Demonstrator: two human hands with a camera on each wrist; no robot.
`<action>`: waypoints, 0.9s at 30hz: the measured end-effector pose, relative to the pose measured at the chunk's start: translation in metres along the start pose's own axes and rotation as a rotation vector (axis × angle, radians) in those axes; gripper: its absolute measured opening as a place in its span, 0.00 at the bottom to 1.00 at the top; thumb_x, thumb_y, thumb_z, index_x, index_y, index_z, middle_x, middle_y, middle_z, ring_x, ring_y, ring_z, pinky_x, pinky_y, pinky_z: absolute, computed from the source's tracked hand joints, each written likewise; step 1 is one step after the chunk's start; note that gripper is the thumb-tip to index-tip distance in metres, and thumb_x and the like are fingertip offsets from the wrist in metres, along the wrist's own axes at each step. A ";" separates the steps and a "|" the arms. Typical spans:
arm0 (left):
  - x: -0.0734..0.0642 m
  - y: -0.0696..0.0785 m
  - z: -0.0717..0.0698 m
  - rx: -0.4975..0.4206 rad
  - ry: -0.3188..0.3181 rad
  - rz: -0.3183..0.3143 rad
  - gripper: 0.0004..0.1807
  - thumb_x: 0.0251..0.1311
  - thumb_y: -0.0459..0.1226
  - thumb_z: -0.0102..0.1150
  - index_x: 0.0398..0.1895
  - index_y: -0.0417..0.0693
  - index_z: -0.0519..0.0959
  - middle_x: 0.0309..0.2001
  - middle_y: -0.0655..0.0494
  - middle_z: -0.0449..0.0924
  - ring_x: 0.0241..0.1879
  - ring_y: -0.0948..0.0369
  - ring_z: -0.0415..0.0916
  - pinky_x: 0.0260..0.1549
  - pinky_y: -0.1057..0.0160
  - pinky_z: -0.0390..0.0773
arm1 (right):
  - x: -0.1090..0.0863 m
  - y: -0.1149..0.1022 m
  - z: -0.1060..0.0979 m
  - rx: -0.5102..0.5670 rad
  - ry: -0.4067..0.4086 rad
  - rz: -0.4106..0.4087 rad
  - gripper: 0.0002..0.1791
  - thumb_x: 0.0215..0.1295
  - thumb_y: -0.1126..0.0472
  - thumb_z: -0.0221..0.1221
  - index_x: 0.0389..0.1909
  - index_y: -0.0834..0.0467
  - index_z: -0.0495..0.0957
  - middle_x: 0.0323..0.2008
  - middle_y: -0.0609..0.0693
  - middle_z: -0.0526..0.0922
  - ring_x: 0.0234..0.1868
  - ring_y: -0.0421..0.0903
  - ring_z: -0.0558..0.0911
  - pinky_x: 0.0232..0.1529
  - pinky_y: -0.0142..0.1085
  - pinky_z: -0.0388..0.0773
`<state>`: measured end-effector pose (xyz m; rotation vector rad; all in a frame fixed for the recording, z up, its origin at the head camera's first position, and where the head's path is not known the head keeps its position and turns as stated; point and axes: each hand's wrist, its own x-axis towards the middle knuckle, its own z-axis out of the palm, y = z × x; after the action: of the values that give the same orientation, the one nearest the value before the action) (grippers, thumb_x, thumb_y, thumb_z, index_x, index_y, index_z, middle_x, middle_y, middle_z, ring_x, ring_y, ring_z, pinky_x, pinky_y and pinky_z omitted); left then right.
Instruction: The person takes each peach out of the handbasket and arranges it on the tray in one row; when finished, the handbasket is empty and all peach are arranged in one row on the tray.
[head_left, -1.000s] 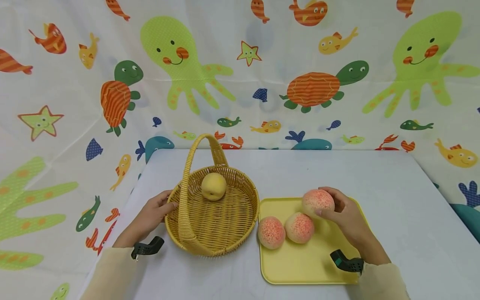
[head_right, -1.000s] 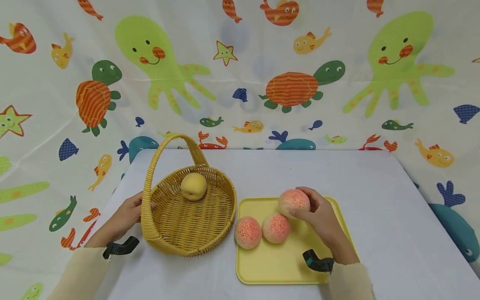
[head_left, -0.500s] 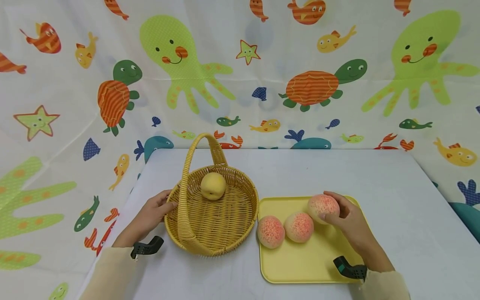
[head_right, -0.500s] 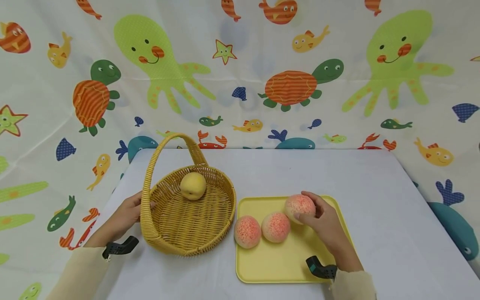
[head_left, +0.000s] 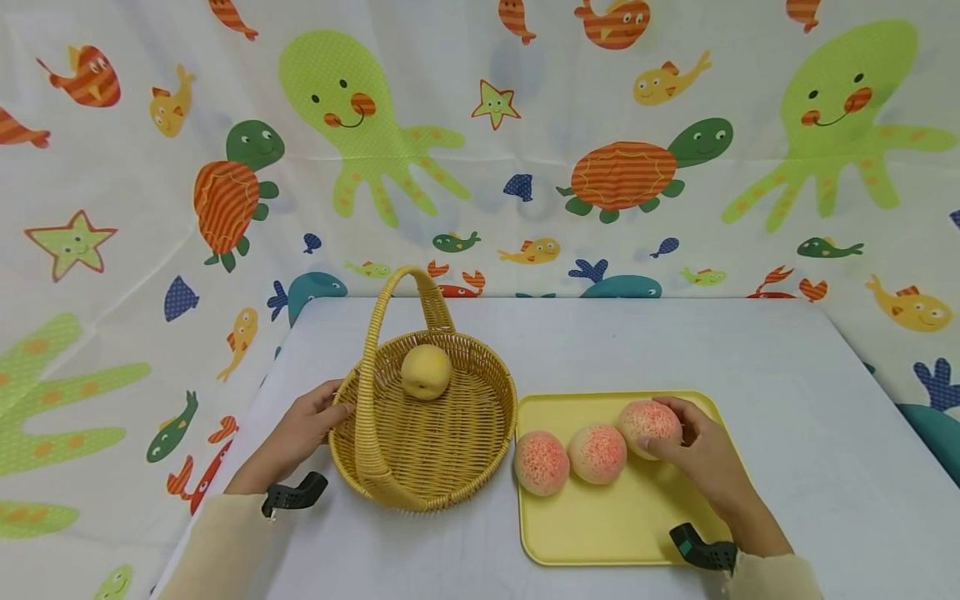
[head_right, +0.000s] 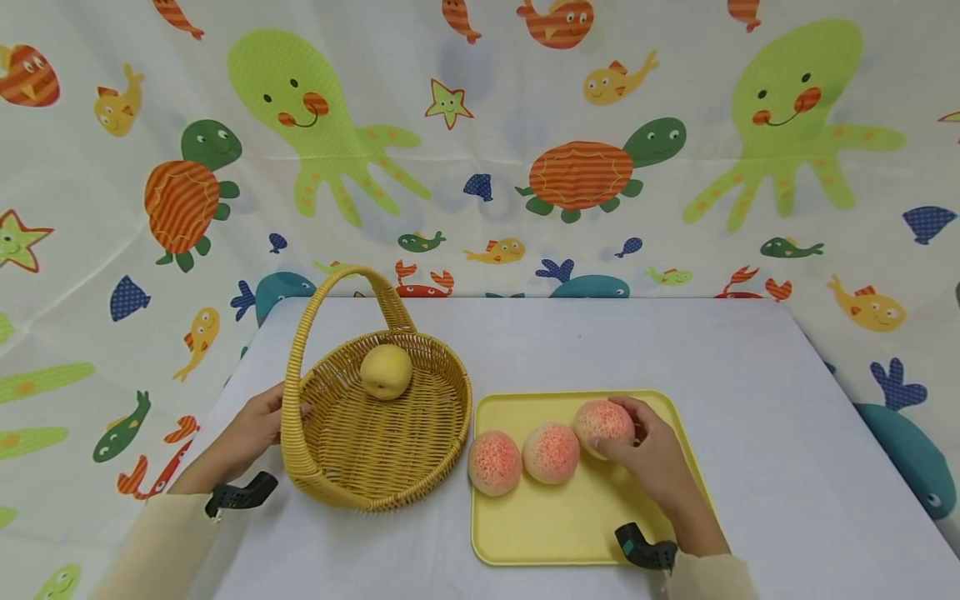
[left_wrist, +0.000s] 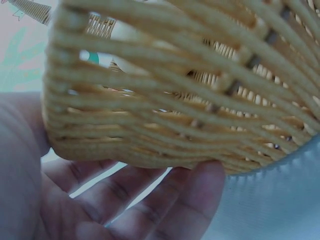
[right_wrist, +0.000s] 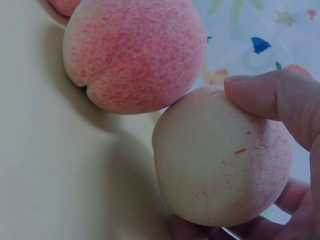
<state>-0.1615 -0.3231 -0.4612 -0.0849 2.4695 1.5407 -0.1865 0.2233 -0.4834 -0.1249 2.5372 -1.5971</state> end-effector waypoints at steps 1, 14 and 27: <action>0.000 0.000 0.000 -0.002 -0.001 0.000 0.29 0.79 0.39 0.49 0.78 0.37 0.61 0.63 0.36 0.77 0.49 0.56 0.82 0.44 0.59 0.86 | 0.000 0.000 0.000 -0.001 0.000 0.003 0.37 0.66 0.57 0.70 0.72 0.64 0.67 0.61 0.61 0.77 0.48 0.37 0.78 0.46 0.28 0.78; 0.001 -0.001 -0.001 -0.017 -0.013 0.000 0.28 0.79 0.39 0.49 0.77 0.36 0.62 0.61 0.36 0.78 0.47 0.59 0.82 0.42 0.60 0.86 | -0.003 0.004 0.001 -0.062 0.005 0.035 0.39 0.65 0.54 0.72 0.72 0.62 0.68 0.61 0.60 0.79 0.47 0.39 0.79 0.43 0.31 0.79; 0.001 0.001 -0.001 -0.016 -0.011 -0.008 0.29 0.79 0.39 0.49 0.77 0.37 0.61 0.63 0.36 0.77 0.48 0.58 0.81 0.43 0.60 0.86 | -0.005 -0.003 0.004 -0.085 0.004 0.027 0.40 0.63 0.53 0.73 0.71 0.62 0.69 0.58 0.61 0.79 0.48 0.43 0.79 0.44 0.31 0.79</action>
<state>-0.1625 -0.3238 -0.4604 -0.0883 2.4462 1.5537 -0.1814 0.2193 -0.4820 -0.0953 2.5989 -1.4819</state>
